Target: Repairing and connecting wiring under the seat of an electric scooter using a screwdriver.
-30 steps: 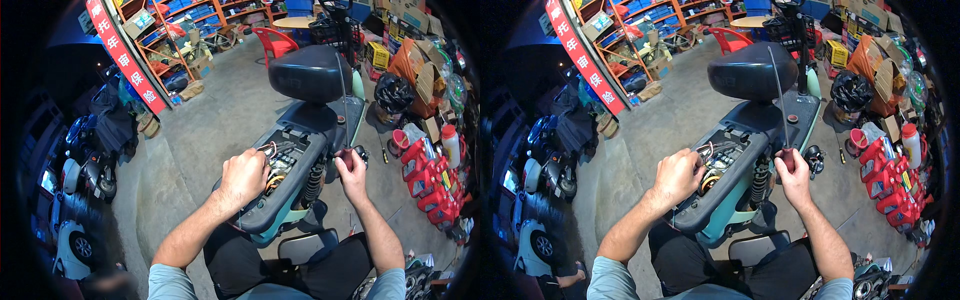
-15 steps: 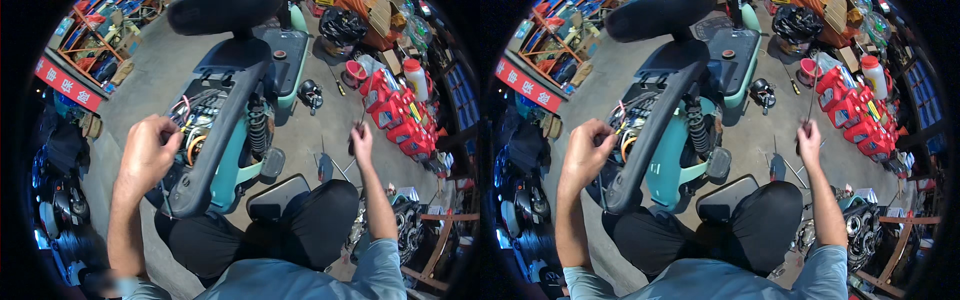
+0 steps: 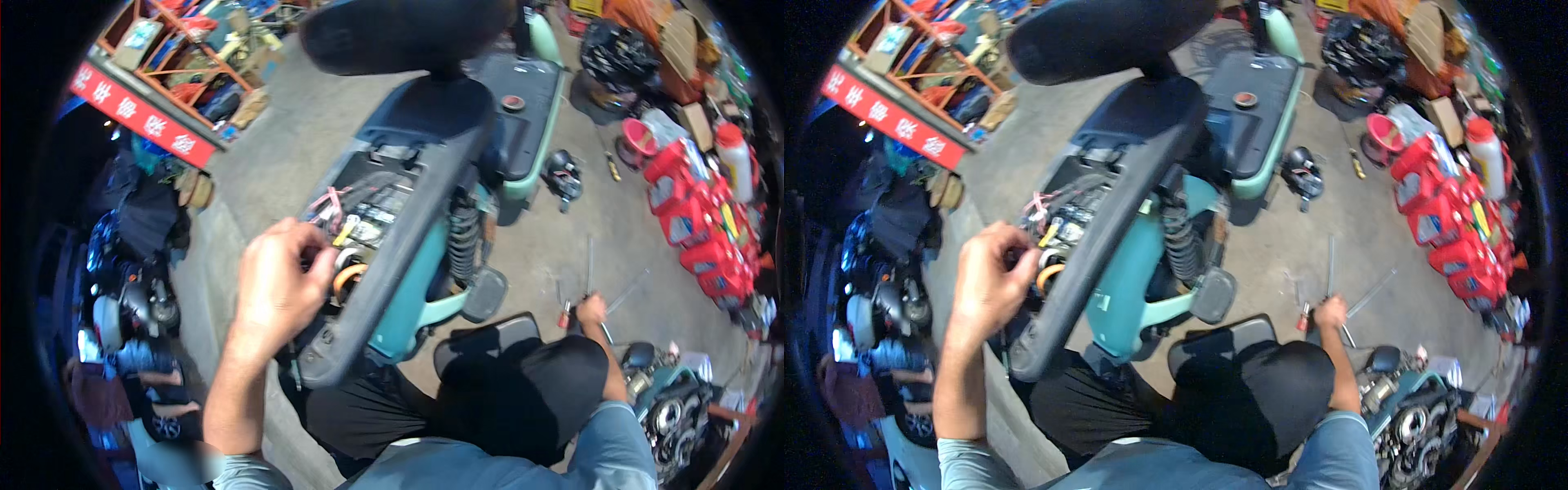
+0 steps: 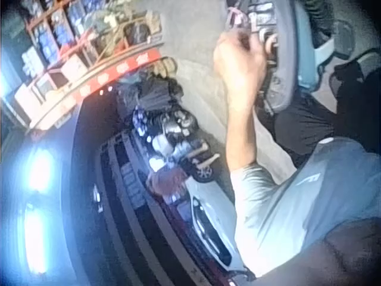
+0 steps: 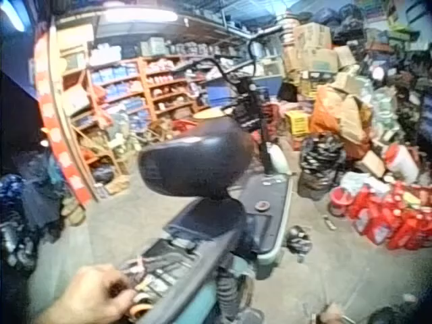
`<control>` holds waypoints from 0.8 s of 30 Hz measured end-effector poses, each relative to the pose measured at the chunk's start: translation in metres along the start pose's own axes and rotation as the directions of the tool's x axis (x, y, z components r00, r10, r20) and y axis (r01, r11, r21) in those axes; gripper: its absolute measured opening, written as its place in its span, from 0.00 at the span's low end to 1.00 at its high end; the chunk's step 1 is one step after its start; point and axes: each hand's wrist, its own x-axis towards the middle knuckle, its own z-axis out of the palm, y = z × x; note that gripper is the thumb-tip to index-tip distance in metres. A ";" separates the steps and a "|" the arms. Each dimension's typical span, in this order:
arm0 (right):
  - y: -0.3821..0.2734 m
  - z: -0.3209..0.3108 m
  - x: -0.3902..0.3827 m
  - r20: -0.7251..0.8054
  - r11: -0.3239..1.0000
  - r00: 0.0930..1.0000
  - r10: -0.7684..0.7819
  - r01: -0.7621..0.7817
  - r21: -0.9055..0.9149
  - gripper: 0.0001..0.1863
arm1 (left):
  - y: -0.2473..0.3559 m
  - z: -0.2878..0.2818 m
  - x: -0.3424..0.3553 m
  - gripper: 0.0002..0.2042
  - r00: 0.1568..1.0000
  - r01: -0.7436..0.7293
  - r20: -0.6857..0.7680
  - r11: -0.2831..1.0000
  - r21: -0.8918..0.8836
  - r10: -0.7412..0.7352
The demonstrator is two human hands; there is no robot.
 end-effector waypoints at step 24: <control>-0.121 0.014 0.028 0.335 0.829 0.843 -0.421 0.507 -0.236 0.16 | 0.004 0.003 0.005 0.06 0.997 0.047 0.064 0.997 0.068 -0.052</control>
